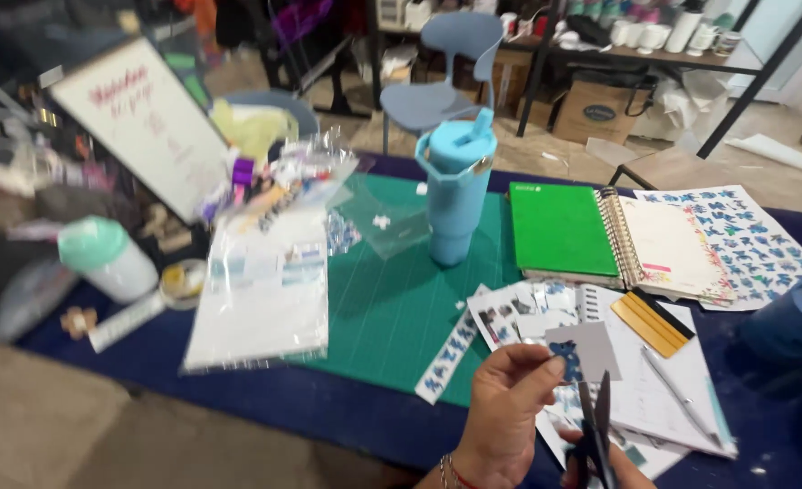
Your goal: Cutting out individual stickers from a printed sheet using scissors
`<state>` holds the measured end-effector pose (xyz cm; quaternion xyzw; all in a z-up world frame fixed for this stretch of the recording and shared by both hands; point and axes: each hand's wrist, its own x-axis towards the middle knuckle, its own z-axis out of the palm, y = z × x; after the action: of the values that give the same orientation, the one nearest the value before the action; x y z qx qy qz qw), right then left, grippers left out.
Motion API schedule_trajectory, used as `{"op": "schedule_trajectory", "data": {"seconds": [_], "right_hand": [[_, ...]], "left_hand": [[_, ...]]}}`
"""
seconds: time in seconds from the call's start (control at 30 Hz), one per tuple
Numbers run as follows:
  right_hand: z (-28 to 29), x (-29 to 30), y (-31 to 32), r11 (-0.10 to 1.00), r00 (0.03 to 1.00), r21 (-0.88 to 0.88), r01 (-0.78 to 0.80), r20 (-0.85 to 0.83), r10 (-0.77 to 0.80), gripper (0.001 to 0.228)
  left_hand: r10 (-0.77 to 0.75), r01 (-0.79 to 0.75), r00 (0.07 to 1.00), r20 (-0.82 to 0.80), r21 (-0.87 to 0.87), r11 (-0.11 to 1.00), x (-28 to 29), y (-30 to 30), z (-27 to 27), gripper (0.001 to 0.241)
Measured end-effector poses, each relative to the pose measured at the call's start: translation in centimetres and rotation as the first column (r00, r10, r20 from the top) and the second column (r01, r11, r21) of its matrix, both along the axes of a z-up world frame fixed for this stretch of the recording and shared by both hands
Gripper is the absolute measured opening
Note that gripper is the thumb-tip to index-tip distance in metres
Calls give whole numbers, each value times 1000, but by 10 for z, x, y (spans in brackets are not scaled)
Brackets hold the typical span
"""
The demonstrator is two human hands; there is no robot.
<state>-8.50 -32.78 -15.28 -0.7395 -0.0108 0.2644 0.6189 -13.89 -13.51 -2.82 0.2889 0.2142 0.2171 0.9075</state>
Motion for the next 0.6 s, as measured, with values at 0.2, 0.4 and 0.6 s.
{"op": "schedule_trajectory", "data": {"seconds": [0.2, 0.4, 0.6], "right_hand": [[-92, 59, -28, 912, 919, 404, 73, -383, 96, 61], [-35, -10, -21, 889, 978, 414, 197, -141, -152, 54], [-36, 9, -24, 909, 987, 411, 61, -160, 6, 51]], "left_hand": [[-85, 80, 995, 58, 86, 993, 6, -23, 4, 34], [-222, 231, 972, -74, 139, 963, -10, -37, 15, 25], [-242, 245, 969, -43, 104, 964, -11, -34, 21, 17]]}}
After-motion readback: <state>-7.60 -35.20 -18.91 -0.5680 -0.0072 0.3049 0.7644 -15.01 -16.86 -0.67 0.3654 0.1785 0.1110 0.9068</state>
